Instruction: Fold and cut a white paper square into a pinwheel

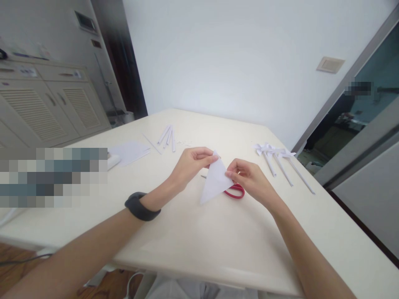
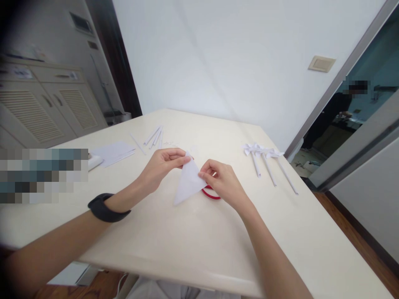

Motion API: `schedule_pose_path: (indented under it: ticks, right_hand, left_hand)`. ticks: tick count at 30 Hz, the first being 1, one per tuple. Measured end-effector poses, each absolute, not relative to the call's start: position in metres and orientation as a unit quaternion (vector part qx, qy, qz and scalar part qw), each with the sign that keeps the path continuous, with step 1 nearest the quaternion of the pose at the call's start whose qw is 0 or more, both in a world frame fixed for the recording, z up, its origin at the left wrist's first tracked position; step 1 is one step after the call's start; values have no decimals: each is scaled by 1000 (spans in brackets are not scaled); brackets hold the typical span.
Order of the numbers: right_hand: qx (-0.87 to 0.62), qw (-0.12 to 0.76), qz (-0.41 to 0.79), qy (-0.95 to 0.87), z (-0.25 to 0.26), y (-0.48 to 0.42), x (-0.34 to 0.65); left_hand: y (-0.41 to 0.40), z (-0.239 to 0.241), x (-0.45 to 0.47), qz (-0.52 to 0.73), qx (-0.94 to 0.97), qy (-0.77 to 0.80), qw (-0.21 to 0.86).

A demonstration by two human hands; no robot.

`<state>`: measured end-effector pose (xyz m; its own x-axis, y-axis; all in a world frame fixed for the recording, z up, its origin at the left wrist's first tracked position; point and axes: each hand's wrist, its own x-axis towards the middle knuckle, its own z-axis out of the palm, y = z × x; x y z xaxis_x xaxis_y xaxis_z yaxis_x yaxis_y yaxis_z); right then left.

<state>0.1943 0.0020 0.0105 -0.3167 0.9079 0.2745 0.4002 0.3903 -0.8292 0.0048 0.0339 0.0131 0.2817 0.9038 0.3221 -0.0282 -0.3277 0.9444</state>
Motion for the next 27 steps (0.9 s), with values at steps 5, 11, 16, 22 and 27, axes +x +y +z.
schedule_pose_path:
  ticks: [5,11,16,22,27]
  right_hand:
    - [-440,376,318,-751,12,2,195]
    - [-437,371,311,-758,12,1,194]
    - [-439,377,314,-753,13,2,194]
    - [-440,436,323,-716,13,3,194]
    - [-441,443,347,-699,15,4,193]
  left_hand:
    - [33,15,5,507,636,330,480]
    - [33,15,4,505,630,340,482]
    - [34,15,3,504,627,324,497]
    - [31,13,7,445,652,302,535]
    - [30,11,8,421,653,314,545]
